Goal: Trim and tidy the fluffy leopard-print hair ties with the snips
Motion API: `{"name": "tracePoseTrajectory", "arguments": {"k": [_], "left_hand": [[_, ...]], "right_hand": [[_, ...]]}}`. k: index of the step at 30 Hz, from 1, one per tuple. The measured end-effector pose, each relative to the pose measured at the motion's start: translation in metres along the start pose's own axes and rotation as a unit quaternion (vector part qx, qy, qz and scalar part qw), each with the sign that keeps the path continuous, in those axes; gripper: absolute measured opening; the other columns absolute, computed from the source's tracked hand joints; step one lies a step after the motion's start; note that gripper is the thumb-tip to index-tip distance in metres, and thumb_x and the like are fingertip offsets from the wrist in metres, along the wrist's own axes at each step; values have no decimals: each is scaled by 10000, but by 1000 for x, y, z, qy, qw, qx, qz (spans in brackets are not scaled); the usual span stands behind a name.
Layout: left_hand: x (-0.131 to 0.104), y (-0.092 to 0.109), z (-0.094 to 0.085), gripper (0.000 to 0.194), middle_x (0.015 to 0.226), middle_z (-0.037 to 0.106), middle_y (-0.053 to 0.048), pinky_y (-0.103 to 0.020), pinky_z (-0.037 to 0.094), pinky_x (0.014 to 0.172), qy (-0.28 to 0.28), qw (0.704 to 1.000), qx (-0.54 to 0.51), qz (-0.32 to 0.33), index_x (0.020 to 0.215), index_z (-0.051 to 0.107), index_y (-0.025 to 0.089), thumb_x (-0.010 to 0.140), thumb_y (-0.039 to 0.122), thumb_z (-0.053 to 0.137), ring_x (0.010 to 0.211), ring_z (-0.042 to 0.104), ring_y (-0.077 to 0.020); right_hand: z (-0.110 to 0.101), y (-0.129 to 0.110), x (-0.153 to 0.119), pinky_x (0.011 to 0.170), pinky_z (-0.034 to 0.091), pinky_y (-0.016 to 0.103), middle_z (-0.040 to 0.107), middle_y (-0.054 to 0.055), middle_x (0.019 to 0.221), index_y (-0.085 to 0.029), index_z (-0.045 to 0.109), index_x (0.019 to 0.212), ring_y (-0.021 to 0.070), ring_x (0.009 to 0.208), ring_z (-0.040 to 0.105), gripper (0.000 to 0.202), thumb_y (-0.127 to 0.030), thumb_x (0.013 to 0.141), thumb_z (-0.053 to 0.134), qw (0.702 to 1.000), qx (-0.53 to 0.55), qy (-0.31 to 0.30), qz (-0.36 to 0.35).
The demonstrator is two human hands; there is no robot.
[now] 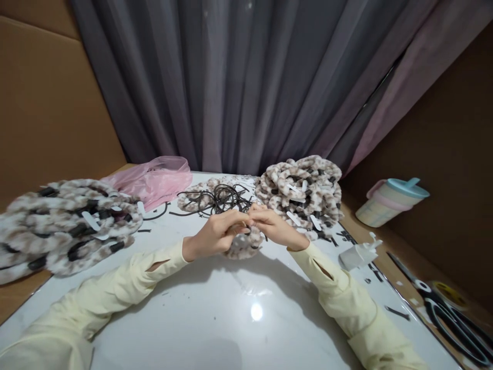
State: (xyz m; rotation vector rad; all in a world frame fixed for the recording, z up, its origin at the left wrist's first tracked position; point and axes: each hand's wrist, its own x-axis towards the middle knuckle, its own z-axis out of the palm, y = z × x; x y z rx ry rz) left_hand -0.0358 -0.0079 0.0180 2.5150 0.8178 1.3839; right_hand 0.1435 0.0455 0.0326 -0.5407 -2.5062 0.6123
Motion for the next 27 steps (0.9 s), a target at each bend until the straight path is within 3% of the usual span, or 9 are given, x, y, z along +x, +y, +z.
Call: {"name": "tracePoseTrajectory", "arguments": {"k": [3,5,9,11,13,15,18,22,27], "left_hand": [[1,-1,0,156,676,555,-9,-209,388,566,14,1000,20,10,887,557,172,838,98,429,621,504,-113],[2,-1,1,156,660,537,-2,-213,378,578,27,999,24,-24,803,556,166,833,90,423,620,489,-112],[7,-6,1,128,627,518,21,-207,354,577,68,974,-41,-213,694,517,161,816,156,482,589,460,-99],[11,-13,0,125,603,510,30,-203,352,573,98,926,-135,-338,683,498,160,792,214,530,575,448,-96],[13,-22,1,128,591,505,27,-203,365,564,99,871,-230,-424,670,476,158,762,218,540,560,453,-95],[14,-30,2,150,541,470,25,-211,371,518,69,840,-278,-460,605,447,156,725,189,531,496,435,-89],[11,-36,7,194,480,405,35,-220,360,456,22,817,-316,-481,518,403,163,666,159,529,417,379,-75],[8,-31,11,162,501,404,37,-211,361,454,22,813,-328,-481,533,409,162,662,151,508,427,382,-71],[6,-15,10,122,583,475,32,-202,371,526,86,861,-253,-432,653,474,162,757,212,515,532,441,-92]], "right_hand": [[0,-3,1,701,387,253,555,25,738,-166,559,762,140,724,495,411,-412,941,282,1000,8,15,16],[1,-7,1,747,382,270,589,52,847,-160,563,888,158,803,509,340,-375,942,306,996,-21,79,47],[1,-26,-3,686,363,261,601,82,848,-132,569,946,179,780,523,299,-336,929,350,950,-135,255,119],[3,-37,-6,567,325,235,586,39,670,-147,607,853,148,603,512,316,-341,922,367,958,-135,206,147],[10,-46,-8,493,265,232,545,1,536,-166,633,872,127,468,459,299,-338,911,391,972,-119,96,180],[21,-48,-8,476,225,236,538,-5,505,-165,612,1016,133,430,438,270,-301,898,410,968,-117,34,219],[39,-39,-5,482,214,237,563,21,536,-119,554,1106,151,458,465,291,-245,880,421,958,-98,37,268],[53,-20,1,475,290,210,549,0,491,-115,578,902,127,459,498,220,-253,887,408,960,-6,23,280],[51,-17,3,444,334,188,472,-26,413,-157,498,594,83,395,443,388,-298,914,330,953,114,18,281]]}}
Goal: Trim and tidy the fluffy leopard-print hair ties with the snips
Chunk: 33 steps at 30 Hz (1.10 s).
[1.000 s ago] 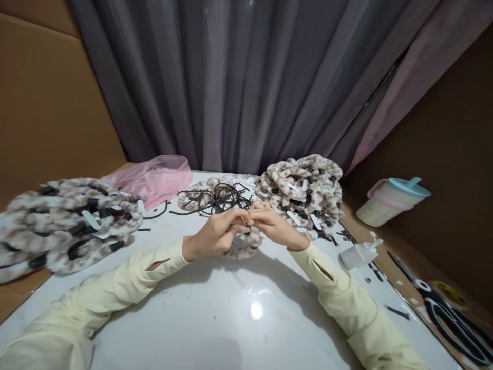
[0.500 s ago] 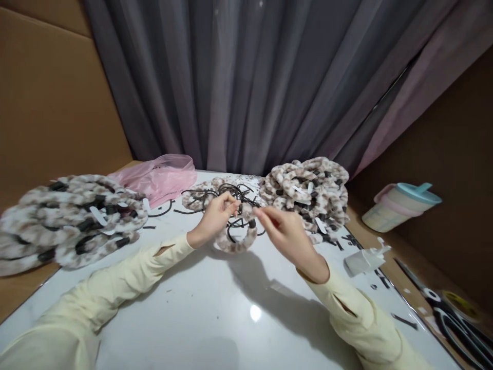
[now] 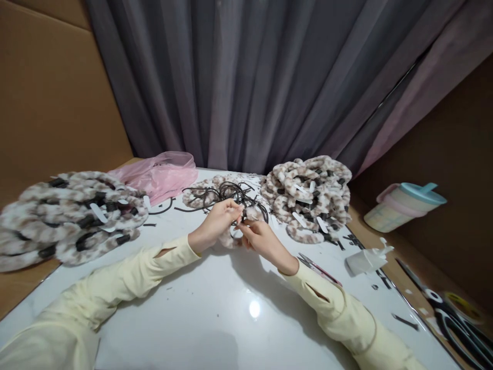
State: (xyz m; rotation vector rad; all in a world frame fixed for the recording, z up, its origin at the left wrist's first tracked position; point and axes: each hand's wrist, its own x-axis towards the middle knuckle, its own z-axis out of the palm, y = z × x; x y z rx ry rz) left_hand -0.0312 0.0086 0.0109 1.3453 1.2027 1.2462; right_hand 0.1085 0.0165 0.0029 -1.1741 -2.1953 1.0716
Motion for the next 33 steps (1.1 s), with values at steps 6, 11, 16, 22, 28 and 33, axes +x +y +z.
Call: {"name": "tracePoseTrajectory", "arguments": {"k": [6,11,16,22,28,33], "left_hand": [[-5,-9,2,112,804,594,-6,-236,405,639,82,907,292,291,884,526,182,809,118,475,680,521,-130],[-5,-17,1,153,818,582,-23,-249,416,710,52,860,347,370,876,497,173,809,48,439,782,534,-151],[-3,-7,-1,123,770,569,-17,-256,404,700,20,854,355,380,855,495,173,841,75,422,743,522,-152],[0,-5,-3,135,687,528,-12,-262,367,663,-11,847,394,356,780,502,168,846,98,408,672,465,-155],[-4,-5,2,141,671,504,22,-213,340,603,-64,907,317,269,738,504,172,857,168,430,623,454,-115],[-9,-3,4,132,577,472,67,-194,279,493,-75,948,256,173,788,526,183,856,265,448,473,365,-79]], "right_hand": [[-13,-17,-12,422,307,191,388,-63,385,-167,488,606,72,371,355,336,-284,892,353,997,70,-25,-17],[-24,-24,-18,390,285,192,374,-73,367,-158,508,631,64,323,304,326,-268,895,351,991,94,-97,-23],[-35,-26,-18,441,309,186,415,-71,394,-155,523,703,67,346,357,332,-231,929,293,985,-126,-87,-77],[-34,-18,-20,475,201,241,547,9,556,-158,549,715,110,476,464,166,-130,843,447,943,-324,24,-77],[-36,-21,-22,495,122,289,632,97,759,-149,600,790,171,575,570,261,16,731,406,891,-441,103,-41],[-42,-13,-13,495,163,270,660,61,777,-193,623,804,167,644,593,286,0,737,422,890,-440,101,-56]]}}
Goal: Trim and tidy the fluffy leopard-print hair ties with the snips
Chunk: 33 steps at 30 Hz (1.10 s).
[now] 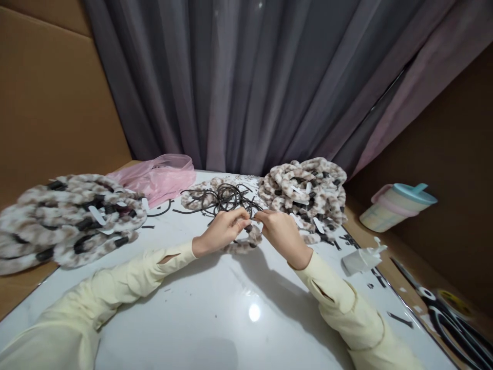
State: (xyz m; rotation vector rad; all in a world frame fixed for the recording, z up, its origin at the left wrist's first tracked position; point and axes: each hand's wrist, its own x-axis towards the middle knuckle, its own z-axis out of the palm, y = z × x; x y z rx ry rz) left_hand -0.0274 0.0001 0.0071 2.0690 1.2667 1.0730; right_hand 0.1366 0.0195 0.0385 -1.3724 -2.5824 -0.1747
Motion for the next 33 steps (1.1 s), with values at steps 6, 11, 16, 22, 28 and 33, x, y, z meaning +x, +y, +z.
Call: {"name": "tracePoseTrajectory", "arguments": {"k": [6,11,16,22,28,33], "left_hand": [[2,-6,6,142,582,565,46,-200,328,539,-1,992,-112,-62,808,529,176,810,318,524,536,480,-108],[11,-14,6,177,578,594,22,-189,359,591,24,901,-372,-220,765,526,156,719,277,647,596,528,-112],[25,-21,-3,130,554,517,32,-171,367,540,26,842,-448,-300,653,484,139,716,111,594,486,462,-59],[29,-15,-10,139,523,461,41,-183,385,504,6,807,-491,-328,641,482,137,752,57,510,425,417,-51],[22,-17,-2,118,584,502,35,-158,377,537,44,837,-467,-281,644,515,134,750,102,556,514,472,-49],[13,-7,-3,91,578,520,41,-164,354,564,53,879,-415,-229,704,548,141,758,194,598,553,474,-63]], "right_hand": [[17,8,10,528,285,227,668,39,690,-189,631,775,156,640,599,196,-119,829,456,999,50,5,1],[7,-2,3,631,348,228,659,100,972,-154,554,1082,187,874,594,258,-160,891,380,994,76,64,36],[5,-14,-8,465,266,220,638,13,579,-199,625,985,160,533,577,199,-202,838,490,995,93,14,10],[25,-23,-4,446,248,217,617,15,531,-169,630,923,130,452,542,245,-275,904,410,993,111,33,29],[31,-18,-2,544,322,241,635,72,689,-123,574,1121,166,590,561,377,-375,880,432,975,152,158,40],[26,-4,5,527,346,223,592,21,586,-134,638,944,131,518,512,242,-310,821,526,955,273,115,-21]]}}
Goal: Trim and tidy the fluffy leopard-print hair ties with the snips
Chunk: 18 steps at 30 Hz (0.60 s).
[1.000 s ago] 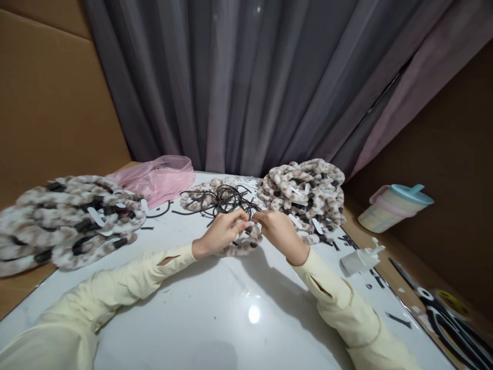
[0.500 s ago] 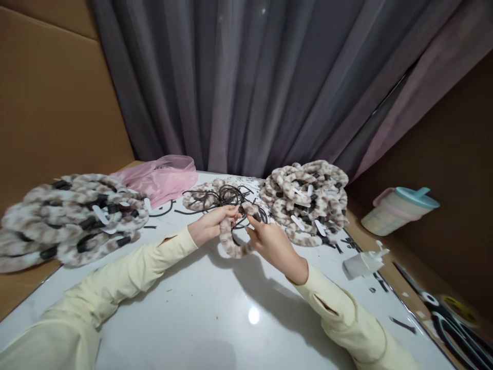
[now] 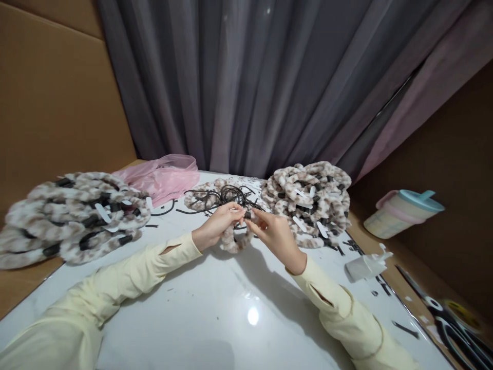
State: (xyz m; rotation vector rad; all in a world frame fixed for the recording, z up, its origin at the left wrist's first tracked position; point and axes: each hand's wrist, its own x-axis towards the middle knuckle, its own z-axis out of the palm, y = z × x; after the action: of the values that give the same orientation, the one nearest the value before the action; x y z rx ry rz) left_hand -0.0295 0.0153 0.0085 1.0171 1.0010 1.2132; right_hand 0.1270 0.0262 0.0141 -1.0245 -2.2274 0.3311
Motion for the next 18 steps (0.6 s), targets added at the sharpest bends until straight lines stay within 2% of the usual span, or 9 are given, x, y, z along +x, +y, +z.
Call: {"name": "tracePoseTrajectory", "arguments": {"k": [4,7,12,16,18], "left_hand": [[-8,8,3,134,569,505,50,-184,340,568,-7,995,84,55,750,534,153,764,268,601,569,465,-85],[-10,10,3,158,558,472,59,-193,333,552,-15,982,163,95,771,505,159,786,307,558,551,446,-91],[-7,9,1,177,579,471,53,-194,327,532,-48,965,227,120,800,486,162,810,337,514,554,448,-98],[-5,10,-1,167,609,489,43,-198,341,548,-45,945,287,153,806,501,161,824,326,493,578,459,-105],[-5,10,-1,161,595,487,46,-198,335,536,-39,936,311,159,806,505,163,826,321,485,556,451,-104]], "right_hand": [[-6,1,2,484,360,199,588,-10,507,-157,631,754,107,448,522,189,-301,821,529,997,57,-47,6],[-8,1,3,477,402,200,638,3,538,-162,618,720,121,444,576,211,-323,821,525,991,102,-79,24],[-13,1,5,449,454,217,689,40,628,-165,616,710,170,508,646,278,-395,814,501,974,170,-137,58],[-17,0,7,515,479,230,690,42,657,-157,634,736,174,563,655,316,-441,796,507,959,214,-168,80],[-20,1,9,500,457,221,671,37,620,-144,642,702,150,522,625,352,-466,780,524,949,235,-187,95]]}}
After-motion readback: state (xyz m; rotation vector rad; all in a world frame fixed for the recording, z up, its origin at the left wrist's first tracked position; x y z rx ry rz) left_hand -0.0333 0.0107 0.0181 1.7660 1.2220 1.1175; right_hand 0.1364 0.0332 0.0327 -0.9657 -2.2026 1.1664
